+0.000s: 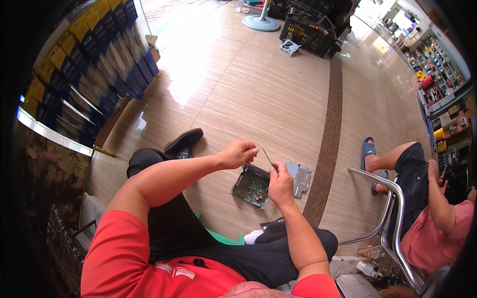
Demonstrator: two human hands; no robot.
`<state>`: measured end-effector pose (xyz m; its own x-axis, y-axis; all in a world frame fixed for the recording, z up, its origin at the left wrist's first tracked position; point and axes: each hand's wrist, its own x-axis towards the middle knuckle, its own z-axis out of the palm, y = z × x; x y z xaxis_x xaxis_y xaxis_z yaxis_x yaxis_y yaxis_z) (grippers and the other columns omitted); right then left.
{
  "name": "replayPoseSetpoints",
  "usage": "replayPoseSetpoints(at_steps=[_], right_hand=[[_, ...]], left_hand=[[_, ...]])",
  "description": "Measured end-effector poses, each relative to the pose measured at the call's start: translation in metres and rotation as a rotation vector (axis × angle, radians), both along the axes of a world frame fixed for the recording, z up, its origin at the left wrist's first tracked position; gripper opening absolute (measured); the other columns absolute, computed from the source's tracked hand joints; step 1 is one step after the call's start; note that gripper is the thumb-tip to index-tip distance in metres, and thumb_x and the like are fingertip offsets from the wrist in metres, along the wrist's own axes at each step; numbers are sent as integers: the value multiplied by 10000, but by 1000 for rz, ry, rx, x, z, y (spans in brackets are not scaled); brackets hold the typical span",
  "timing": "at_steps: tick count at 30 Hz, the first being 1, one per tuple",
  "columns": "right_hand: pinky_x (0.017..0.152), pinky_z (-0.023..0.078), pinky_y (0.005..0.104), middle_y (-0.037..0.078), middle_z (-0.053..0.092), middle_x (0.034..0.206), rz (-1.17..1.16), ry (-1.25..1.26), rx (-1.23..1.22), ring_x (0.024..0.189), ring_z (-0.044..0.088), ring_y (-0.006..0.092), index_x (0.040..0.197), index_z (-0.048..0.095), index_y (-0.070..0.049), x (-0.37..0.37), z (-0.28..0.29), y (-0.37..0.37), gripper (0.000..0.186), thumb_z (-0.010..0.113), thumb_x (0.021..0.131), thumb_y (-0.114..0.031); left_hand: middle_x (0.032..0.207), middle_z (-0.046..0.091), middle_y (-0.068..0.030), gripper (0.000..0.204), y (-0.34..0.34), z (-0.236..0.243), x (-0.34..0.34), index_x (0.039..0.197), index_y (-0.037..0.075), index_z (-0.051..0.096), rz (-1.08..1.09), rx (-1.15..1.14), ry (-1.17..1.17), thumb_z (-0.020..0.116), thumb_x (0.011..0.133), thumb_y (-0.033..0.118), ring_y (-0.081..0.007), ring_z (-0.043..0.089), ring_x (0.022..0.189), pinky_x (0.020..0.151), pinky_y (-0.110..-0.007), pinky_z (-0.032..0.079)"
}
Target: The person disassembles an electronic device, prying and loosening parts of the casing and circuit board with a screwdriver.
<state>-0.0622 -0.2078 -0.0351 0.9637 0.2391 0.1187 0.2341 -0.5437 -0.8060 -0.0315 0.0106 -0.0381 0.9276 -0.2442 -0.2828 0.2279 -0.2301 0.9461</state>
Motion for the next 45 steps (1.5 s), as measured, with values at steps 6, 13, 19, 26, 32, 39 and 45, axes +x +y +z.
replayPoseSetpoints(at_steps=[6,13,19,26,32,39,45], right_hand=[[772,533,447,236,684,965,23,-91,26,885,675,408,1083,598,-3,-1,5,2,189,627,916,-85],[707,537,420,200,689,907,42,17,64,802,687,364,1040,641,-21,-3,14,8,177,675,887,-104],[697,531,399,185,681,893,66,-26,115,778,679,334,1026,653,-25,-5,10,6,152,671,896,-102],[709,524,402,181,674,905,97,-7,145,800,669,342,999,649,-21,-8,10,8,133,669,900,-107],[684,519,339,148,694,863,112,-55,115,754,678,239,990,666,-9,-10,4,7,124,685,897,-89],[687,521,335,153,697,861,145,-50,123,756,680,235,992,663,-4,-10,1,7,125,686,894,-77],[689,524,341,158,699,866,152,-62,114,765,687,254,1006,664,-5,-10,2,7,128,681,893,-62]], left_hand=[[738,638,-34,311,-2,0,-1,897,3,635,-18,16,0,531,1043,257,-103,603,705,662,-274,508],[734,632,-23,330,-6,2,0,886,3,627,-174,70,20,508,1056,261,-96,587,699,659,-274,509],[667,607,-11,374,-14,-2,-4,861,23,628,-221,-114,32,486,1061,305,-94,570,631,586,-286,475],[662,603,-9,390,-12,-11,-5,917,23,650,-327,-88,57,468,1067,333,-92,568,618,573,-283,466],[650,593,-14,383,-11,-9,-7,987,25,669,-366,-129,119,461,1070,335,-103,563,601,568,-276,463],[680,613,-22,429,-8,0,-6,860,13,649,-421,-118,144,464,1070,338,-101,586,642,608,-277,501],[650,578,-16,458,-8,-1,-5,792,31,614,-453,-132,166,461,1068,363,-108,554,622,593,-287,484]])
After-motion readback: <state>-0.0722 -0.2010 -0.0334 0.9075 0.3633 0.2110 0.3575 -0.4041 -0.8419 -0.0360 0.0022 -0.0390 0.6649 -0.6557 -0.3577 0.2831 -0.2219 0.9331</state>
